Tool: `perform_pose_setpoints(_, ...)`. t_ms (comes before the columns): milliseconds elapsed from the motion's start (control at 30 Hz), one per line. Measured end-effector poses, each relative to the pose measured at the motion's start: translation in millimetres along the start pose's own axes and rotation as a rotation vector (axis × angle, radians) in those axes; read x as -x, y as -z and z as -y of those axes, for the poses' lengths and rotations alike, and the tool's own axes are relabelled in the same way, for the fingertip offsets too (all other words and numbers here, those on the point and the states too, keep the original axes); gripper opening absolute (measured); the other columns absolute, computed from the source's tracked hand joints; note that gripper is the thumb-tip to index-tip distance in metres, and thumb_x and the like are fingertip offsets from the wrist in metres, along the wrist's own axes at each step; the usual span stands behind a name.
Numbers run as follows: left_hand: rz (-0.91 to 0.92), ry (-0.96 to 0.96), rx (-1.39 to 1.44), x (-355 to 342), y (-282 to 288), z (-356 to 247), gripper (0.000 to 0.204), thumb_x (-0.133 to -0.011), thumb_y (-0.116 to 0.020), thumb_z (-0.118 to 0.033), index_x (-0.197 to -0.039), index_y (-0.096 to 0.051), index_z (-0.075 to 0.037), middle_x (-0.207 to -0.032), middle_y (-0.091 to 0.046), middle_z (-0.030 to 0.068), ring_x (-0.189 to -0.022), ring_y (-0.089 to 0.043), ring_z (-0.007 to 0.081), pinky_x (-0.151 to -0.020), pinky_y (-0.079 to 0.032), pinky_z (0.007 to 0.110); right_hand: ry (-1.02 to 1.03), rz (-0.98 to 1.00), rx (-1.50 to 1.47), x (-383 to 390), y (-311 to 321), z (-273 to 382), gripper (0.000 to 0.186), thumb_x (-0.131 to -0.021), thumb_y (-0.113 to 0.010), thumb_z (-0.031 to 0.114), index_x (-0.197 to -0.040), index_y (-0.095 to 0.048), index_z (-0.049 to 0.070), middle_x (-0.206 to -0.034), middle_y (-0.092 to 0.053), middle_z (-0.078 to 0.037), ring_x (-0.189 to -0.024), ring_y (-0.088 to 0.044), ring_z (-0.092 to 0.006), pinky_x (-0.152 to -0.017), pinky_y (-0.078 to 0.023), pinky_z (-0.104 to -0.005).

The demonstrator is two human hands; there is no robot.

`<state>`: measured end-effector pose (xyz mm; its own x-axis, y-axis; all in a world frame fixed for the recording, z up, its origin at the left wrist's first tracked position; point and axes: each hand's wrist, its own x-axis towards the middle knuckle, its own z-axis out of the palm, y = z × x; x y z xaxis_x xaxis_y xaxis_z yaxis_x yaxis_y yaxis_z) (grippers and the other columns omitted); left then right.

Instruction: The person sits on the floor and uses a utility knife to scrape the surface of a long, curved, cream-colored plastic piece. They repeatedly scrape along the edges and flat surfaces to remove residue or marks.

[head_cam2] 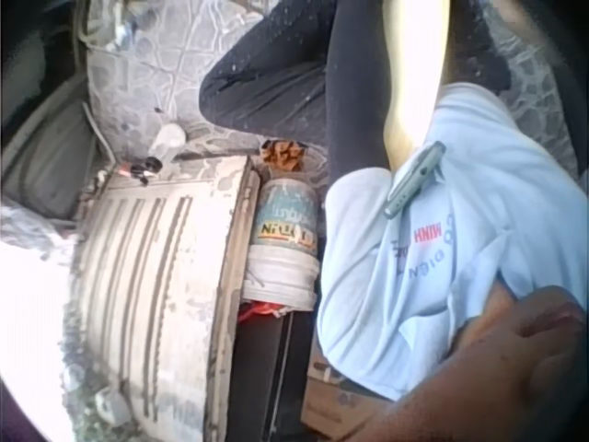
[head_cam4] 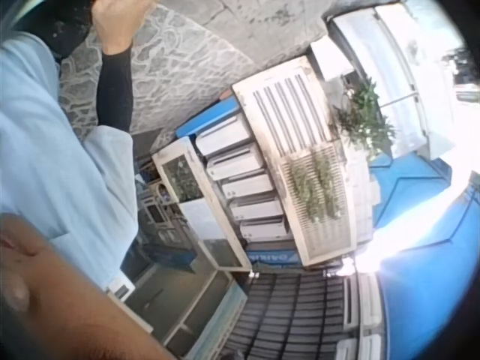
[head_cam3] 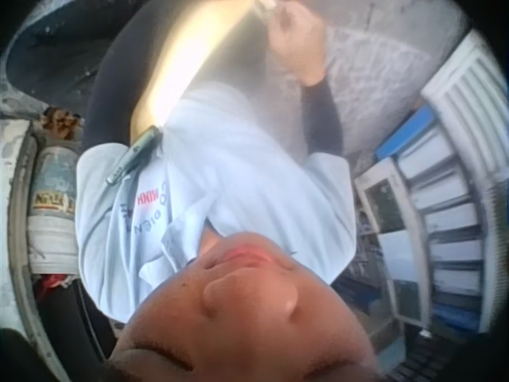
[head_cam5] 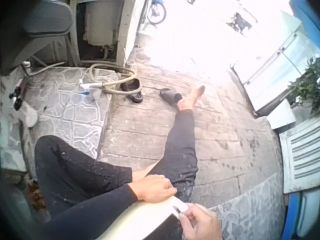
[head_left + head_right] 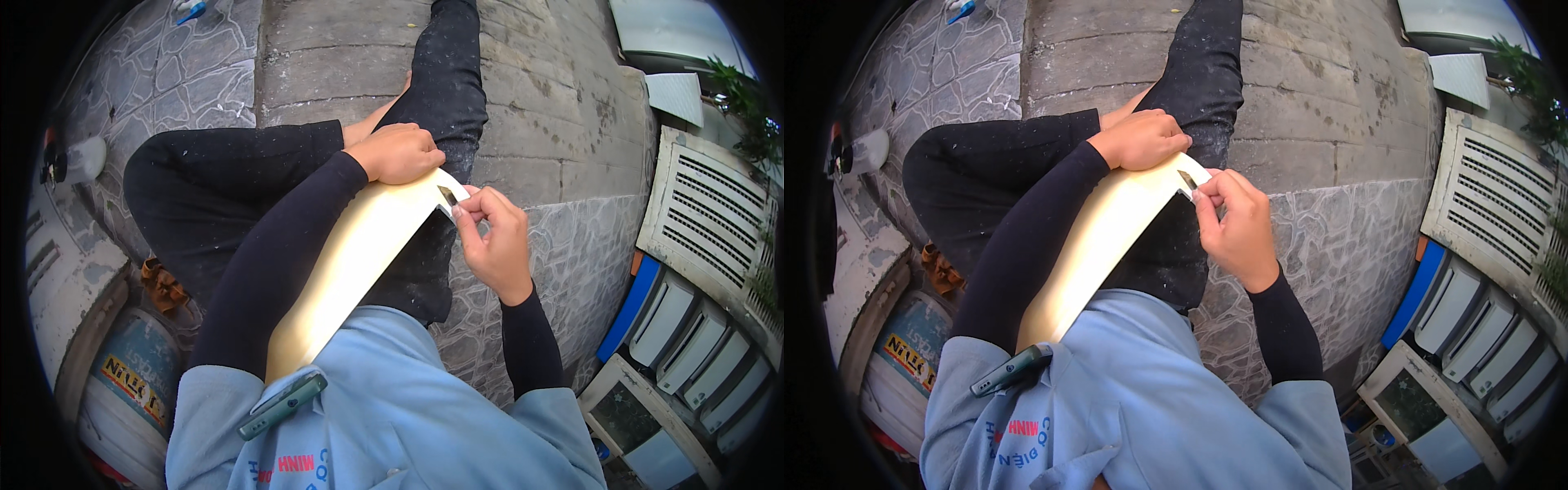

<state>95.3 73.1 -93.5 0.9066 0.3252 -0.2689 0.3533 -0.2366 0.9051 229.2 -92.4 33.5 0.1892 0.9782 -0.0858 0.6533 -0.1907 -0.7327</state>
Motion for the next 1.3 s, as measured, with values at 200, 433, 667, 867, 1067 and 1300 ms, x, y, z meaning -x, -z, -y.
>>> perform_pose_setpoints(200,-0.019,-0.024,-0.005,-1,-3,4,0.050,-0.107,-0.053,-0.034,-0.087,-0.077,0.005,-0.087,-0.074,0.0284,-0.088,-0.072,0.0447,-0.086,-0.053,0.053,-0.001,0.027,0.034,-4,3,3,0.009,-0.092,-0.073,-0.005,-0.089,-0.065,-0.005,-0.091,-0.073,-0.019,-0.070,-0.071,-0.0243,-0.067,-0.056,-0.0340)
perform_pose_setpoints(433,-0.015,0.003,0.052,2,6,0,0.050,-0.107,-0.053,-0.034,-0.091,-0.079,0.005,-0.089,-0.076,0.0280,-0.087,-0.073,0.0425,-0.086,-0.054,0.051,-0.236,-0.130,0.086,-1,13,5,0.006,-0.095,-0.077,0.000,-0.098,-0.073,-0.004,-0.084,-0.073,-0.009,-0.070,-0.070,-0.0160,-0.065,-0.054,-0.0301)
perform_pose_setpoints(667,-0.007,-0.023,0.021,-3,2,8,0.051,-0.110,-0.051,-0.035,-0.096,-0.081,0.004,-0.090,-0.077,0.0258,-0.091,-0.074,0.0396,-0.089,-0.054,0.048,-0.467,-0.150,-0.450,34,18,-18,0.020,-0.103,-0.075,0.003,-0.122,-0.076,-0.007,-0.105,-0.074,-0.003,-0.090,-0.067,-0.0089,-0.080,-0.054,-0.0245)
perform_pose_setpoints(867,0.010,-0.008,0.033,-3,4,9,0.051,-0.110,-0.051,-0.035,-0.096,-0.081,0.004,-0.090,-0.078,0.0254,-0.089,-0.074,0.0384,-0.088,-0.054,0.047,-0.331,-0.116,-0.340,13,20,-33,0.022,-0.102,-0.076,0.003,-0.123,-0.078,-0.005,-0.101,-0.075,-0.005,-0.086,-0.066,-0.0080,-0.078,-0.054,-0.0241)
perform_pose_setpoints(1067,0.008,-0.004,0.065,-2,5,5,0.052,-0.110,-0.052,-0.035,-0.095,-0.079,0.007,-0.088,-0.077,0.0263,-0.083,-0.073,0.0387,-0.084,-0.055,0.047,-0.220,0.128,-0.154,-9,35,-46,0.021,-0.101,-0.076,0.006,-0.120,-0.081,0.000,-0.092,-0.076,-0.004,-0.073,-0.061,-0.0073,-0.066,-0.049,-0.0258)
perform_pose_setpoints(1300,-0.013,-0.016,0.063,-3,4,8,0.052,-0.109,-0.052,-0.035,-0.092,-0.078,0.008,-0.086,-0.076,0.0267,-0.082,-0.072,0.0384,-0.083,-0.054,0.048,-0.024,0.086,-0.143,-20,28,-52,0.018,-0.099,-0.075,0.003,-0.116,-0.082,0.002,-0.084,-0.073,-0.006,-0.072,-0.062,-0.0120,-0.065,-0.048,-0.0278)
